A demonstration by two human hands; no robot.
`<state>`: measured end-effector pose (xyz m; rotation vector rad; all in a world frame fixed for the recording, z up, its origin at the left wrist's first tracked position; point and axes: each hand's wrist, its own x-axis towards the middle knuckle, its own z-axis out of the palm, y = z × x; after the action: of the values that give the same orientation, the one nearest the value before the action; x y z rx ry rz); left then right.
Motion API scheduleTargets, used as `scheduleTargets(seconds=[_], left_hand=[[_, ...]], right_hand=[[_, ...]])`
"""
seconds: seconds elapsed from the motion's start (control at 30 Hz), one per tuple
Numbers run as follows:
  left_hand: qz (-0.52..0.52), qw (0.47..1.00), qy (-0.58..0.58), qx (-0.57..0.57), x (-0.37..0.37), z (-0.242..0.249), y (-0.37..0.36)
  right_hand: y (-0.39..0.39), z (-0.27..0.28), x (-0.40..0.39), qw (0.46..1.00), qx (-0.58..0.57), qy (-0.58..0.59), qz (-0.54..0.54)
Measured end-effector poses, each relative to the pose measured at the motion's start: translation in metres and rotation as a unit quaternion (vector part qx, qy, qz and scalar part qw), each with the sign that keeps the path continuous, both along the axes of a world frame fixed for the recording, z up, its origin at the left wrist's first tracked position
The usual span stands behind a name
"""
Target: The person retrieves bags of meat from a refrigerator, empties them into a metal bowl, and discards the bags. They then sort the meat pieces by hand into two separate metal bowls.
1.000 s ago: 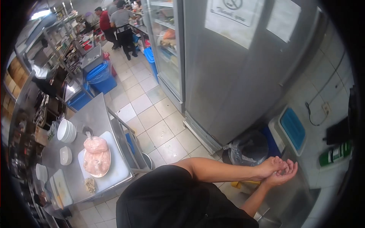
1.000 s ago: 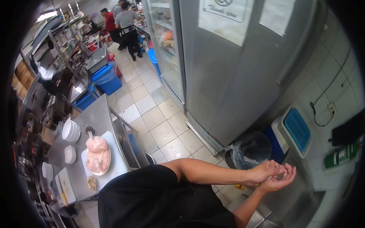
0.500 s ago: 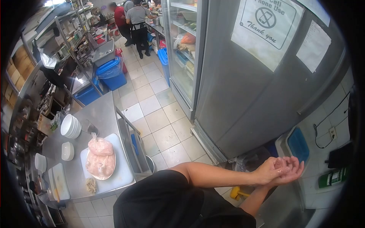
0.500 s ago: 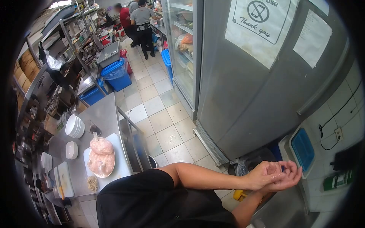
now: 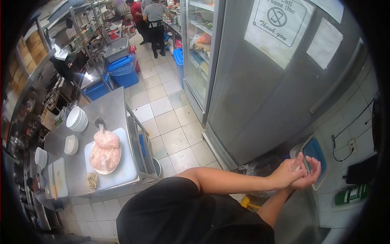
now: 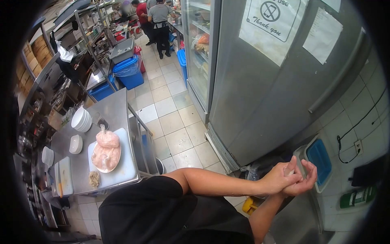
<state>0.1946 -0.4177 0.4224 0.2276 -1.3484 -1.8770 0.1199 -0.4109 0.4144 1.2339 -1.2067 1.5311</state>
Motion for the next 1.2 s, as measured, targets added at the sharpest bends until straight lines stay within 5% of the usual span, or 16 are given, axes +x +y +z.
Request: scheduleTargets(seconds=[0.17,0.53,0.63,0.73,0.8,0.93,1.13,1.2], left_hand=[[0.052,0.996,-0.035,-0.06,-0.018,-0.006,0.015],[0.061,0.983,-0.001,-0.174,-0.065,-0.044,0.011],[-0.018,0.998,0.004,-0.052,-0.068,-0.04,0.007],[0.128,0.923,-0.049,-0.36,-0.033,-0.02,-0.021],[0.359,0.794,-0.062,-0.487,-0.023,0.007,-0.052],[0.539,0.776,-0.059,-0.322,-0.053,0.076,-0.114],[0.407,0.787,-0.118,-0.449,-0.102,0.096,-0.168],[0.406,0.811,-0.082,-0.414,-0.107,0.097,-0.168]], right_hand=[[0.024,0.005,-0.007,0.991,0.055,0.034,-0.114],[0.033,-0.03,-0.033,0.987,0.096,-0.126,0.029],[0.041,-0.018,-0.051,0.975,0.166,-0.141,0.05],[0.048,0.004,-0.063,0.983,0.156,-0.098,-0.005],[0.055,0.007,-0.079,0.986,0.128,-0.104,-0.032],[0.028,0.023,-0.053,0.971,0.14,-0.17,0.093],[-0.037,0.109,-0.038,0.987,0.149,0.003,0.058],[-0.059,0.123,-0.056,0.99,0.141,0.016,0.014]])
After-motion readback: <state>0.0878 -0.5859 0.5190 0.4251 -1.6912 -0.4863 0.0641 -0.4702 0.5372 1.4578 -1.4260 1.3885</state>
